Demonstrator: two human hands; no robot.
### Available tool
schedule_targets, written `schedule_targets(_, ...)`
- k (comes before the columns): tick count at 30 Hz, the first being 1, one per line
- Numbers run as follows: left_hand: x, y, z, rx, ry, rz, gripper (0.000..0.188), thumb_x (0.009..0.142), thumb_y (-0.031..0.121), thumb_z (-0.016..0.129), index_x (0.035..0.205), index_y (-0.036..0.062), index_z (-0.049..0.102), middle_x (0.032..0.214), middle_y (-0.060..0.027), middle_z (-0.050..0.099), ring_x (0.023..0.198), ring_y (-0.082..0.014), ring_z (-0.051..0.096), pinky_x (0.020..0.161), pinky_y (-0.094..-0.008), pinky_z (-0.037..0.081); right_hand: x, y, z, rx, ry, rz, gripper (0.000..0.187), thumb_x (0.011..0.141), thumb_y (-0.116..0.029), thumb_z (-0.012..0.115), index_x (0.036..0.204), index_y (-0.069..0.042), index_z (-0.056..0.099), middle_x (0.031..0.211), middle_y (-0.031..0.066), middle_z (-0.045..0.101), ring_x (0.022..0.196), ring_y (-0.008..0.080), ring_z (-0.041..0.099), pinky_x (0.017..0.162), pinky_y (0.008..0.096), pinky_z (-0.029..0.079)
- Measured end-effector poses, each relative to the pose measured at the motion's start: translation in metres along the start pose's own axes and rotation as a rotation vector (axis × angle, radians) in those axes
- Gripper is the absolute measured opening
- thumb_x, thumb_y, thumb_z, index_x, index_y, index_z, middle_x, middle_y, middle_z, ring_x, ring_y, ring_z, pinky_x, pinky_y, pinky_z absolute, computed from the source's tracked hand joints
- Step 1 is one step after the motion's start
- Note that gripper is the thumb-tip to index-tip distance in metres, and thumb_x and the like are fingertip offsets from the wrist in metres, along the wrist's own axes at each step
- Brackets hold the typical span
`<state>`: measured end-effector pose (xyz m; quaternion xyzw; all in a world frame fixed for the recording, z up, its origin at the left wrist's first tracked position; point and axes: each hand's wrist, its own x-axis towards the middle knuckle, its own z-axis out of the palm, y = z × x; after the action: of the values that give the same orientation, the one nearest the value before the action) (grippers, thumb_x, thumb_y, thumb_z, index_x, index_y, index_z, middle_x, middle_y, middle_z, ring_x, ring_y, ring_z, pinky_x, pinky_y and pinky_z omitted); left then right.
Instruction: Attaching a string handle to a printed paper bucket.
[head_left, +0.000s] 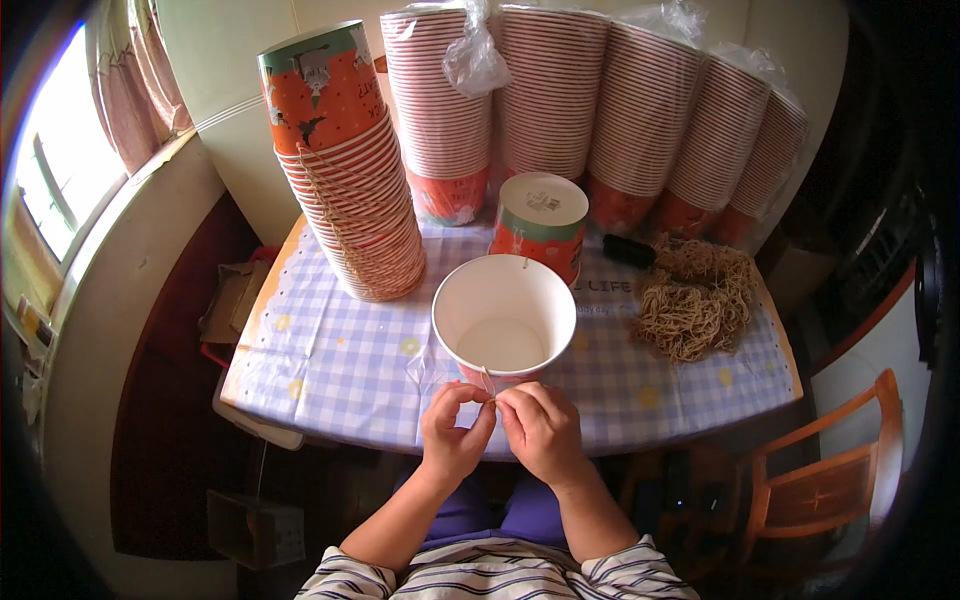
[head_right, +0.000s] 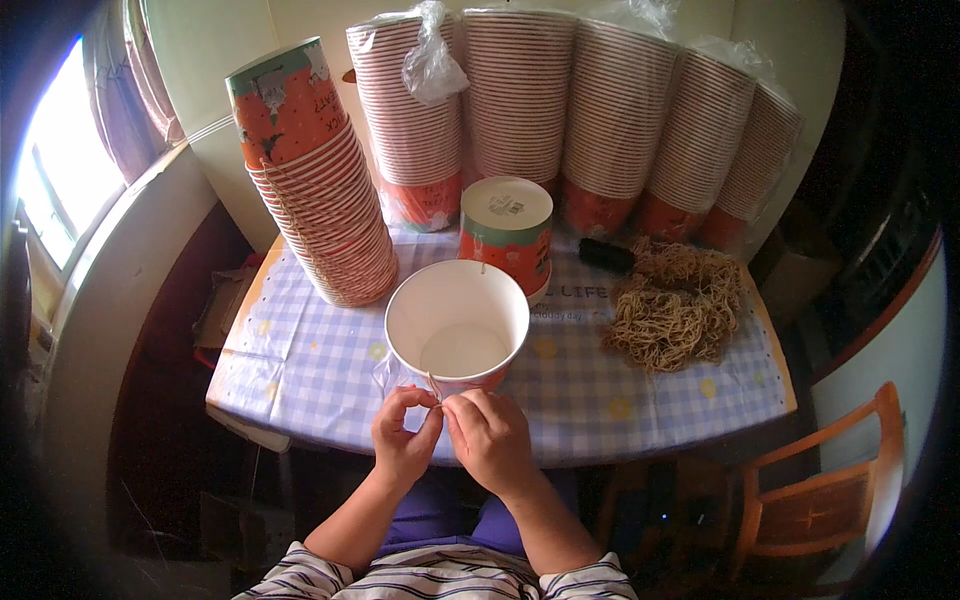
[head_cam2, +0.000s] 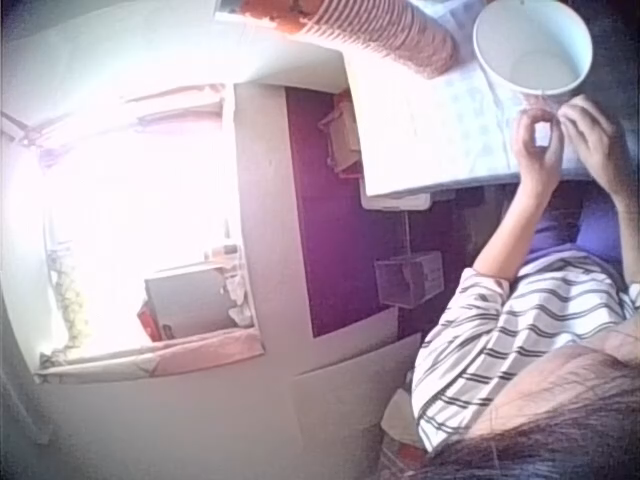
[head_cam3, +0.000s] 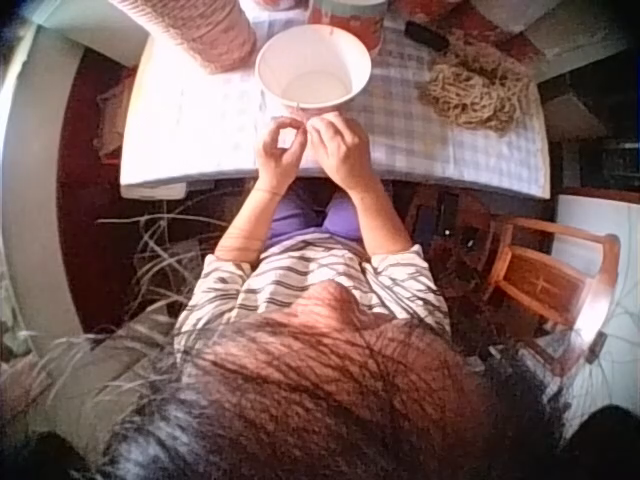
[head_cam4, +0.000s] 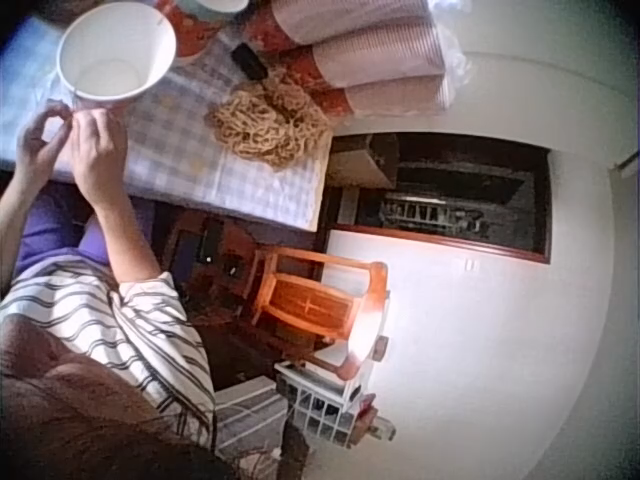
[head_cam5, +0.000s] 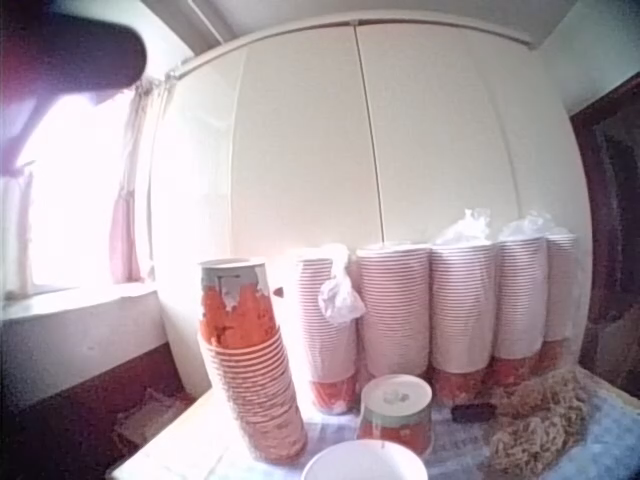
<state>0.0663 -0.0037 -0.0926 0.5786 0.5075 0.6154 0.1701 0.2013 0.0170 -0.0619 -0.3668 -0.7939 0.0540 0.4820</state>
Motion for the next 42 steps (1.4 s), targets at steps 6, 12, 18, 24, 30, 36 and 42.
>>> schedule_targets(6, -0.001, 0.0, -0.003, 0.154, 0.021, 0.14, 0.019, 0.072, -0.003, 0.07, 0.086, 0.0045, 0.06, 0.082, -0.008, 0.066, 0.081, -0.0241, 0.065, 0.09, -0.0427, 0.048, 0.002, 0.003, -0.004, -0.027, -0.057, -0.116, 0.021, 0.073, 0.0, 0.07, 0.091, -0.006, 0.061, 0.086, 0.0068, 0.063, 0.077, 0.0258, 0.062, 0.07, 0.037, 0.049)
schedule_targets(12, -0.007, -0.003, 0.002, -0.049, 0.036, 0.023, 0.018, 0.074, -0.005, 0.068, 0.087, 0.0042, 0.06, 0.083, -0.0054, 0.067, 0.082, -0.0202, 0.066, 0.099, -0.0454, 0.042, -0.003, -0.002, 0.002, -0.008, -0.017, -0.076, 0.022, 0.073, 0.0, 0.07, 0.092, -0.005, 0.06, 0.088, 0.0083, 0.063, 0.077, 0.027, 0.063, 0.07, 0.0368, 0.05)
schedule_targets(18, -0.006, 0.002, 0.007, -0.076, 0.035, 0.087, 0.02, 0.072, -0.007, 0.067, 0.087, 0.0042, 0.06, 0.083, -0.0052, 0.066, 0.083, -0.0215, 0.064, 0.093, -0.0422, 0.045, -0.009, 0.005, 0.004, 0.176, 0.037, 0.011, 0.022, 0.078, 0.002, 0.066, 0.097, -0.003, 0.057, 0.093, 0.0124, 0.063, 0.081, 0.0322, 0.064, 0.068, 0.0398, 0.053)
schedule_targets(24, -0.004, 0.005, 0.007, -0.097, 0.021, 0.092, 0.018, 0.072, -0.006, 0.068, 0.085, 0.0036, 0.061, 0.084, -0.0061, 0.066, 0.082, -0.0213, 0.064, 0.081, -0.0326, 0.048, -0.011, 0.006, -0.001, 0.221, -0.049, 0.025, 0.022, 0.081, 0.004, 0.062, 0.1, -0.003, 0.052, 0.098, 0.016, 0.063, 0.082, 0.0349, 0.064, 0.068, 0.0385, 0.052)
schedule_targets(30, -0.003, 0.021, 0.006, -0.283, -0.083, -0.134, 0.014, 0.078, -0.003, 0.067, 0.091, 0.0009, 0.064, 0.084, -0.0073, 0.067, 0.08, -0.0142, 0.063, 0.073, -0.0255, 0.049, -0.008, 0.011, -0.006, 0.211, 0.024, -0.023, 0.016, 0.084, 0.002, 0.058, 0.098, -0.003, 0.052, 0.102, 0.0182, 0.061, 0.081, 0.0342, 0.063, 0.067, 0.0358, 0.052)
schedule_targets(36, 0.009, 0.035, -0.006, -0.215, -0.223, -0.01, 0.016, 0.078, -0.008, 0.064, 0.092, -0.0021, 0.063, 0.083, -0.0077, 0.064, 0.077, -0.0133, 0.061, 0.073, -0.0237, 0.046, -0.005, 0.012, -0.012, 0.332, -0.007, 0.054, 0.021, 0.084, -0.001, 0.061, 0.103, -0.004, 0.052, 0.101, 0.0165, 0.06, 0.085, 0.0358, 0.062, 0.072, 0.0403, 0.052)
schedule_targets(42, 0.031, 0.037, -0.027, 0.058, -0.12, 0.234, 0.031, 0.072, -0.007, 0.069, 0.1, 0.0052, 0.065, 0.088, -0.0097, 0.063, 0.075, -0.0203, 0.063, 0.063, -0.0289, 0.052, 0.016, 0.007, -0.028, 0.115, 0.033, -0.097, 0.016, 0.082, 0.001, 0.065, 0.095, -0.004, 0.057, 0.097, 0.0141, 0.062, 0.082, 0.029, 0.063, 0.068, 0.0345, 0.052)
